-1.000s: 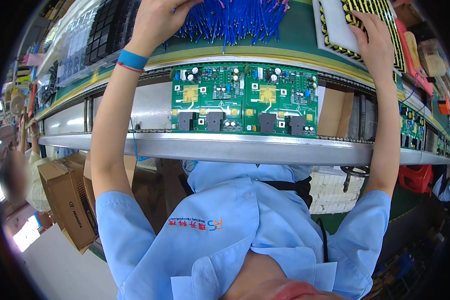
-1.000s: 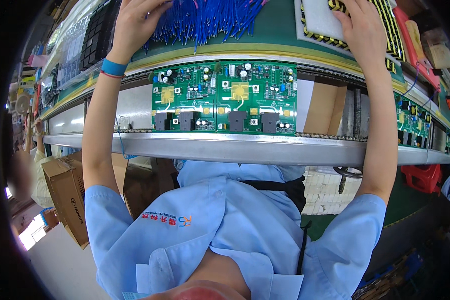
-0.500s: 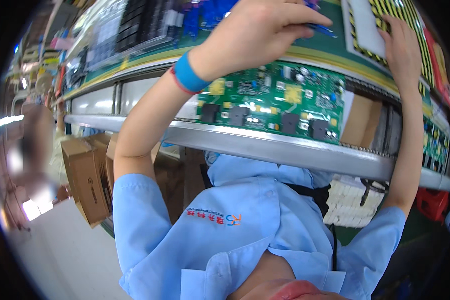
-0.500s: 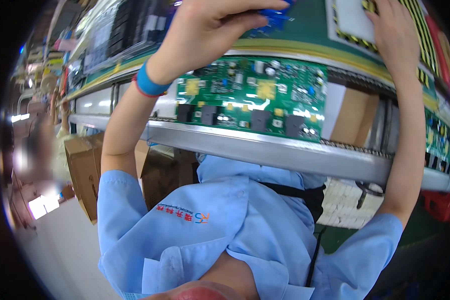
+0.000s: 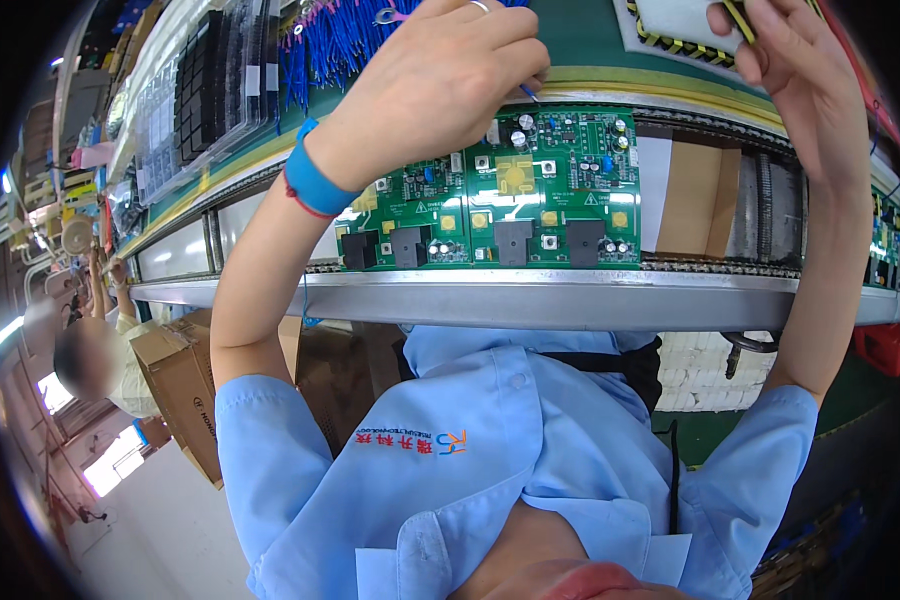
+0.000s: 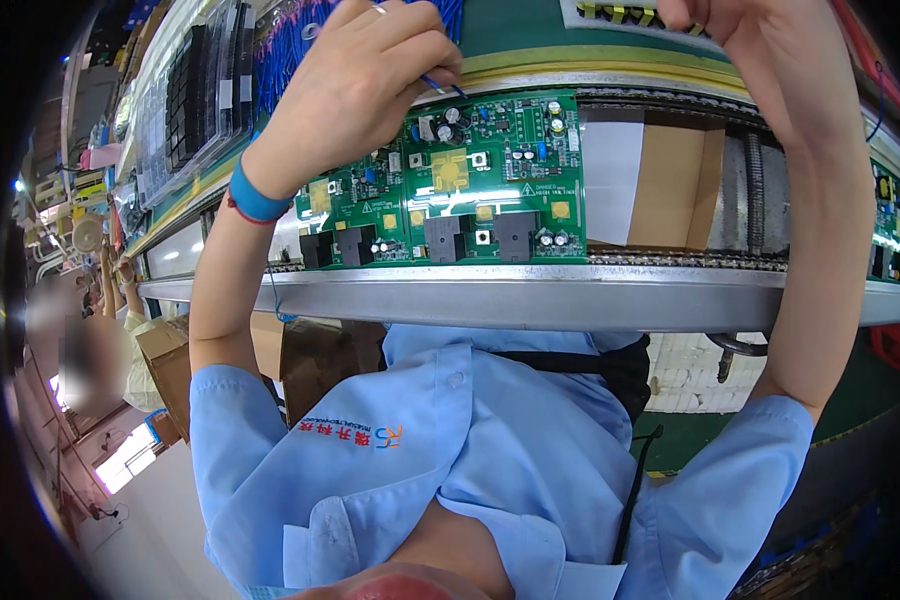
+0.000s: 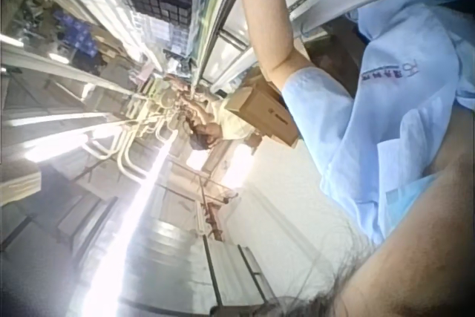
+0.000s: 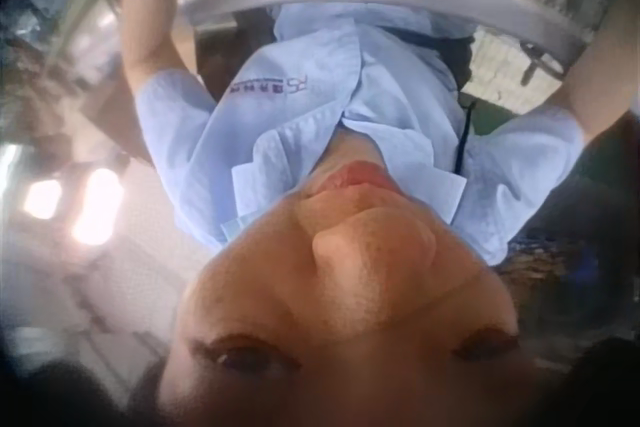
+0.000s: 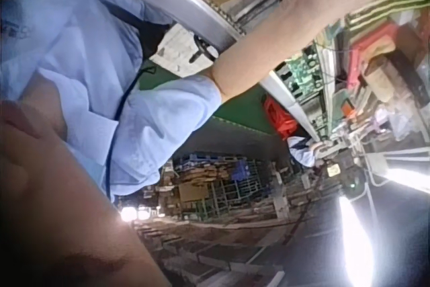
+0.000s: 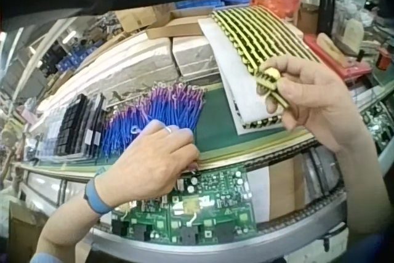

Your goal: Insert components into a printed circuit board on an electronics assembly line.

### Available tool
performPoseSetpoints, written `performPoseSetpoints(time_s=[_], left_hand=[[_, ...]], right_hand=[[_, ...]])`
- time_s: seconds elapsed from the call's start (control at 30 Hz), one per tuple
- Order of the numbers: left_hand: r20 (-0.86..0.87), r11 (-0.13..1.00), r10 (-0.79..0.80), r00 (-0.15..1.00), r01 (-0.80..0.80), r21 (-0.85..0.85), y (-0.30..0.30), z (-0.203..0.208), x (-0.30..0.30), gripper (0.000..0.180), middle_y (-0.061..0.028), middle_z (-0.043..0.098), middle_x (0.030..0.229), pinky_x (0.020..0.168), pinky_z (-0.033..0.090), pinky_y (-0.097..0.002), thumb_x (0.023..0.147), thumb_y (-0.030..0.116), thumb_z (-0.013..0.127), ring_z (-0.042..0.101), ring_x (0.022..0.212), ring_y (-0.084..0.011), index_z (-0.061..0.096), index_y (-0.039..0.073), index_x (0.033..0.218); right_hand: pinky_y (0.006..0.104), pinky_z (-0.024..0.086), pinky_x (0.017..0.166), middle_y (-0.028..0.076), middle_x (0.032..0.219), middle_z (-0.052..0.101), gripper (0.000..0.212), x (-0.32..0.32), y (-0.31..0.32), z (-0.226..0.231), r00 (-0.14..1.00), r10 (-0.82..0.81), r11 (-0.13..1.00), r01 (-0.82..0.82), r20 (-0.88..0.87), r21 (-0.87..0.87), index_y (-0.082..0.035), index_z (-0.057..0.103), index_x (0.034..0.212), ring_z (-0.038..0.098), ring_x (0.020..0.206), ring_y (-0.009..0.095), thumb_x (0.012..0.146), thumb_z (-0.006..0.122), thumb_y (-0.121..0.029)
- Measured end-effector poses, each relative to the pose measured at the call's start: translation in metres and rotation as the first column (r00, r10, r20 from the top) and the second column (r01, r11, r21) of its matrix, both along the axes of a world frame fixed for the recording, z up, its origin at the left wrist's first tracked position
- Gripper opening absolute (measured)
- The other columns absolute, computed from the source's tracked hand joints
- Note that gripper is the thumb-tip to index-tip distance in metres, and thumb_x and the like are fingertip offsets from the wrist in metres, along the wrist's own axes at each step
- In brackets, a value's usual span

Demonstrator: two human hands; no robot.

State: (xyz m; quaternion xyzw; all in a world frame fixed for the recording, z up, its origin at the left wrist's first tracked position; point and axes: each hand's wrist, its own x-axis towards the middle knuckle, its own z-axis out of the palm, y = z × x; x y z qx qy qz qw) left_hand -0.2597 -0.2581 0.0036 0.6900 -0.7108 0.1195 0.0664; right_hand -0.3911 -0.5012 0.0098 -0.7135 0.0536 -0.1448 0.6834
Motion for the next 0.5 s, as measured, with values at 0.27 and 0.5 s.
performPoseSetpoints(time_s=[0.27,0.5], left_hand=[[-0.075,0.999,0.04,0.996,-0.042,-0.026,0.045,-0.02,0.016,0.02,-0.004,0.053,0.085,0.075,0.037,-0.0345,0.071,-0.002,0.066,0.054,0.081,-0.022,0.06,0.008,0.087],[0.018,1.0,0.003,1.0,-0.003,-0.028,0.046,-0.033,0.017,0.017,-0.0033,0.051,0.089,0.078,0.039,-0.0346,0.073,0.003,0.065,0.054,0.084,-0.0209,0.058,0.012,0.087]], right_hand=[[0.0151,0.033,0.058,-0.003,0.102,0.063,0.041,-0.007,0.025,-0.02,0.929,0.236,0.925,-0.305,-0.285,-0.228,-0.004,0.06,0.122,0.046,0.074,-0.001,0.089,0.063,-0.028],[0.0154,0.031,0.06,-0.007,0.099,0.058,0.037,-0.004,0.034,-0.034,0.922,0.246,0.912,-0.325,-0.297,-0.251,-0.008,0.06,0.122,0.044,0.075,-0.001,0.091,0.065,-0.026]])
